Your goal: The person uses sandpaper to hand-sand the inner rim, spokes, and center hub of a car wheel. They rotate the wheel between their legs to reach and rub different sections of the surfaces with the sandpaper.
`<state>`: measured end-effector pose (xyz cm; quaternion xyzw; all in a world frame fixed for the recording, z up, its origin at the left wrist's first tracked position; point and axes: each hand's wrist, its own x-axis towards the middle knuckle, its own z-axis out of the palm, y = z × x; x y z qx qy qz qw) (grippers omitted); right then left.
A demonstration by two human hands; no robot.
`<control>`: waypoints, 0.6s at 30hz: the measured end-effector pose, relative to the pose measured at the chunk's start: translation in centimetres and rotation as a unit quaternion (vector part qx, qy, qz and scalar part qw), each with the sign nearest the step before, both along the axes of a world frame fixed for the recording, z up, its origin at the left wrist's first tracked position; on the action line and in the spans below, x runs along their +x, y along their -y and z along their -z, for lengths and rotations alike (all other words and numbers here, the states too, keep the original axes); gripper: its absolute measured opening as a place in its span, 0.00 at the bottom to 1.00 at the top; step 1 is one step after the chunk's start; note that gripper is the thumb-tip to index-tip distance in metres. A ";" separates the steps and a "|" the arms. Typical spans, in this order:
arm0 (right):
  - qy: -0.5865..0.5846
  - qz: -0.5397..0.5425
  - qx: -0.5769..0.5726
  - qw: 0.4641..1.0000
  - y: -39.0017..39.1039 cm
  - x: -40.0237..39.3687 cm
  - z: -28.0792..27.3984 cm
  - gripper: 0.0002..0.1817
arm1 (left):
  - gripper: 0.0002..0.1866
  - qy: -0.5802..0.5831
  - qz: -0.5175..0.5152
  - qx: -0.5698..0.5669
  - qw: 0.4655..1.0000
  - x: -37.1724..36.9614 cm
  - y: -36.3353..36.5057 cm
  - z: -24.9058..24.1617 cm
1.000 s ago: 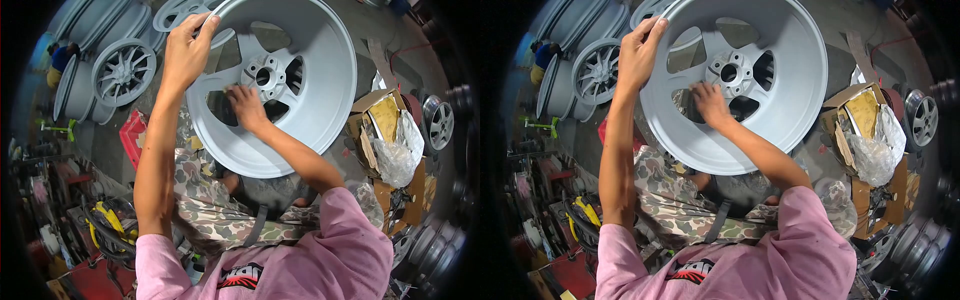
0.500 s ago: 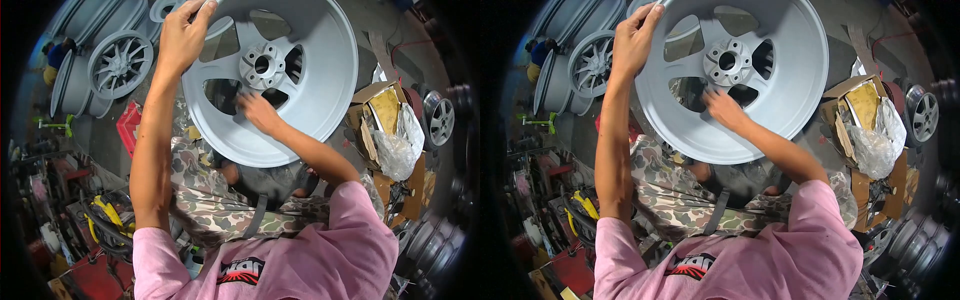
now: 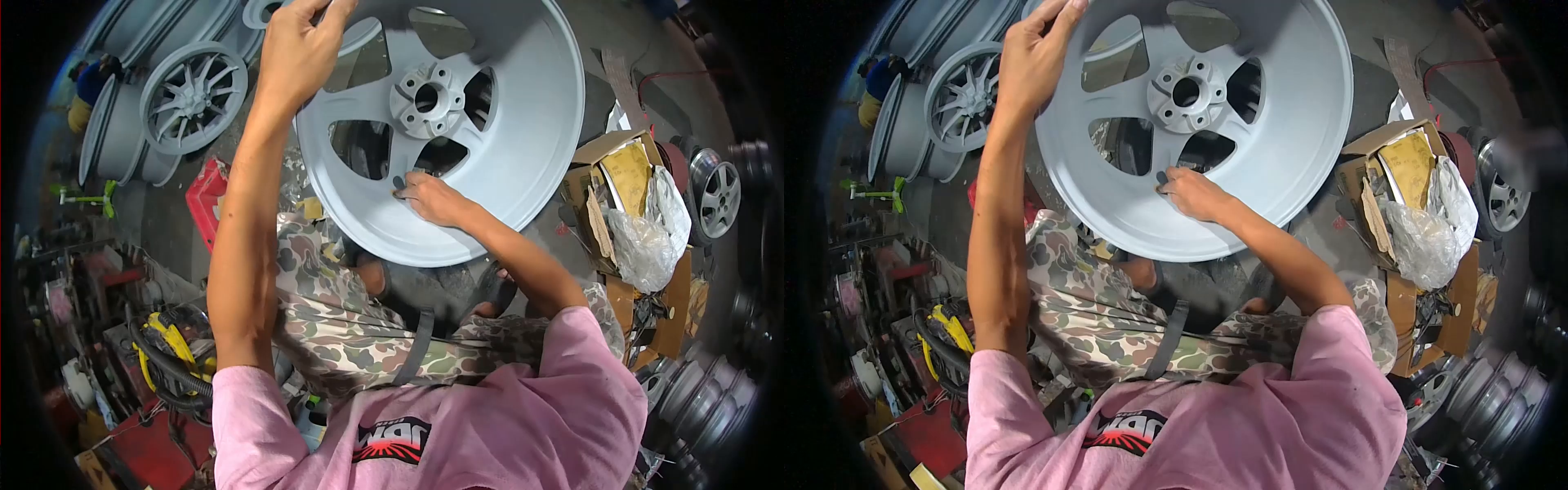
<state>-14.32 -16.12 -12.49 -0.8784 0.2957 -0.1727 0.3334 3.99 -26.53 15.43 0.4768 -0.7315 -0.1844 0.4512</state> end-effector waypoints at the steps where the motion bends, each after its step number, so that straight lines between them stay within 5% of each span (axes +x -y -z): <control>1: -0.002 0.044 -0.028 0.999 -0.2 0.0 -0.4 0.20 | 0.17 0.027 -0.023 0.003 0.999 0.1 -0.1 -0.1; 3: -0.006 0.086 -0.051 0.995 -0.1 0.3 -0.5 0.20 | 0.17 0.052 -0.047 0.012 0.997 0.3 0.1 0.1; 5: 0.064 0.295 -0.152 0.941 0.5 1.4 -1.6 0.16 | 0.16 0.025 -0.010 -0.001 1.000 0.4 0.1 0.4; 9: 0.099 0.202 -0.155 0.962 0.5 3.0 1.5 0.15 | 0.16 -0.008 -0.010 -0.022 1.000 0.1 0.4 0.7; 10: 0.002 0.153 -0.080 0.985 0.3 2.4 1.4 0.20 | 0.16 -0.001 0.000 -0.010 1.000 0.3 0.3 0.5; 13: -0.025 0.063 0.012 0.998 -0.7 0.3 0.9 0.19 | 0.15 0.006 0.004 0.002 1.000 0.2 0.0 0.5; 14: -0.026 0.061 0.009 0.998 -0.2 0.4 0.5 0.19 | 0.15 0.012 -0.005 0.000 1.000 0.3 0.1 0.4; 16: -0.003 0.230 -0.069 0.971 -0.4 1.3 0.2 0.19 | 0.15 0.008 -0.002 0.006 1.000 0.5 0.2 0.4; 18: 0.002 0.232 -0.055 0.971 -0.7 3.0 1.1 0.18 | 0.15 0.006 0.009 0.006 1.000 0.4 0.3 0.4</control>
